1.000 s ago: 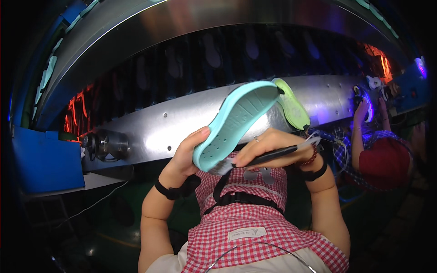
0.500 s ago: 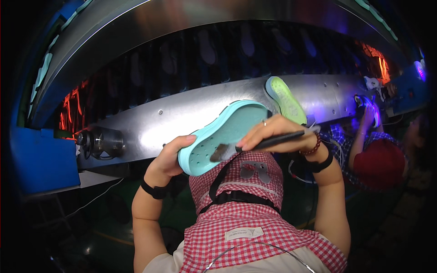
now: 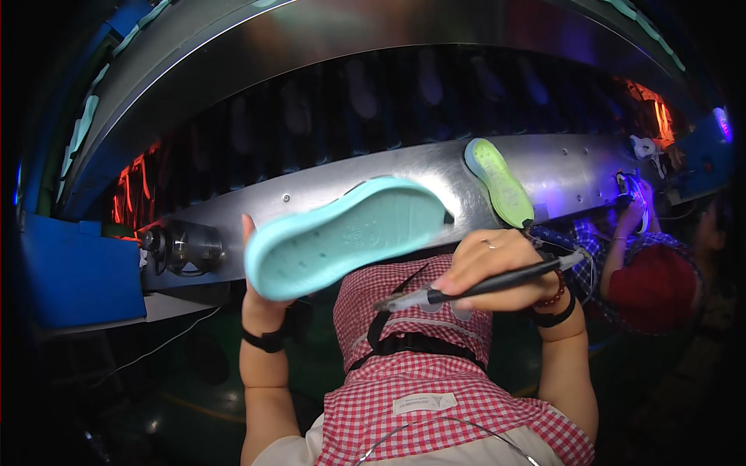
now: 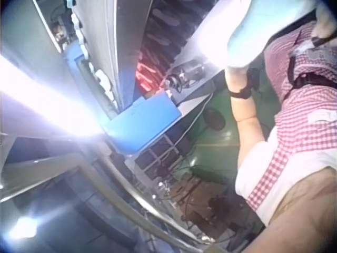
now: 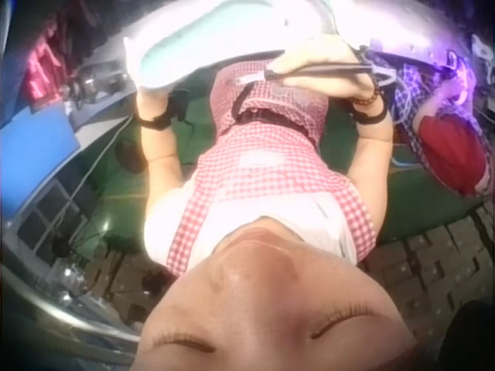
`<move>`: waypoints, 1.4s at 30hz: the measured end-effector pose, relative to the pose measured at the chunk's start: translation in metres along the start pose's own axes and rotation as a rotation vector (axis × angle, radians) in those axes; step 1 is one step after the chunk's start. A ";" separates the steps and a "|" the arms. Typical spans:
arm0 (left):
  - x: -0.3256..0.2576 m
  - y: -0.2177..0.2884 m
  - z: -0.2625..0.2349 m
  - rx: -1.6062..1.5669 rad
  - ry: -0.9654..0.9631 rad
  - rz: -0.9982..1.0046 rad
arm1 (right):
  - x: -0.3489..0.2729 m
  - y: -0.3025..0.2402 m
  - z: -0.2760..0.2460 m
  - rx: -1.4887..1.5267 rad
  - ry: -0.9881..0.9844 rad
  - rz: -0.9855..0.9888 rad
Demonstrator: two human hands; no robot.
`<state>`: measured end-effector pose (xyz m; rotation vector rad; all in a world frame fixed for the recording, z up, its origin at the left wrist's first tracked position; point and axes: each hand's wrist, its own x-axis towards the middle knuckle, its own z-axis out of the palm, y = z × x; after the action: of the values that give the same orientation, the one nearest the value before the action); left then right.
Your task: Apply adhesive or primer to the interior of shoe soles using a brush and place them on a conveyor belt.
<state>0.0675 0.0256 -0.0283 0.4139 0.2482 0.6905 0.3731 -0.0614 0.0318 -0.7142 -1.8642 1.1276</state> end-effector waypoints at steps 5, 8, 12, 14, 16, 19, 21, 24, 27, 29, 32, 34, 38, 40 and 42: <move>0.042 -0.072 -0.007 -0.131 0.107 0.062 | 0.015 0.026 0.027 -0.032 0.320 0.232; 0.042 -0.094 -0.021 -0.124 0.180 -0.033 | 0.017 0.062 0.035 0.139 0.392 0.433; 0.044 -0.102 -0.019 -0.224 0.180 0.008 | 0.017 0.066 0.037 0.305 0.461 0.516; 0.051 -0.099 -0.008 -0.207 0.230 0.061 | 0.018 0.070 0.042 -0.152 0.482 0.241; 0.053 -0.097 -0.010 -0.185 0.282 0.115 | 0.019 0.065 0.054 -0.410 0.346 0.014; 0.048 -0.084 -0.033 -0.050 0.219 0.324 | 0.005 0.056 0.074 -0.526 0.161 -0.070; 0.044 -0.076 -0.030 -0.062 0.224 0.356 | -0.002 0.045 0.066 -0.471 0.059 -0.059; 0.043 -0.074 -0.015 -0.053 0.249 0.357 | 0.006 0.039 0.043 -0.157 0.101 0.002; 0.046 -0.078 0.005 -0.072 0.217 0.366 | 0.026 0.037 0.048 -0.083 0.343 0.176; 0.048 -0.077 0.011 -0.097 0.188 0.425 | 0.032 0.038 0.059 -0.078 0.296 0.069; 0.051 -0.070 0.008 -0.156 0.099 0.499 | 0.025 0.023 0.059 0.018 0.112 0.011; 0.047 -0.063 0.018 -0.119 0.158 0.550 | 0.022 0.020 0.047 0.144 0.258 0.183; 0.046 -0.054 0.022 0.039 0.151 0.644 | 0.021 0.029 0.043 0.000 0.102 0.097; 0.049 -0.045 0.024 -0.020 0.141 0.637 | 0.018 0.026 0.037 0.069 -0.003 0.043; 0.044 -0.040 0.020 0.194 0.078 0.668 | 0.010 0.030 0.028 0.313 0.037 0.148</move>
<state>0.1299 0.0215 -0.0324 0.6667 0.2516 1.3454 0.3450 -0.0521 0.0009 -0.6941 -1.5746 1.4515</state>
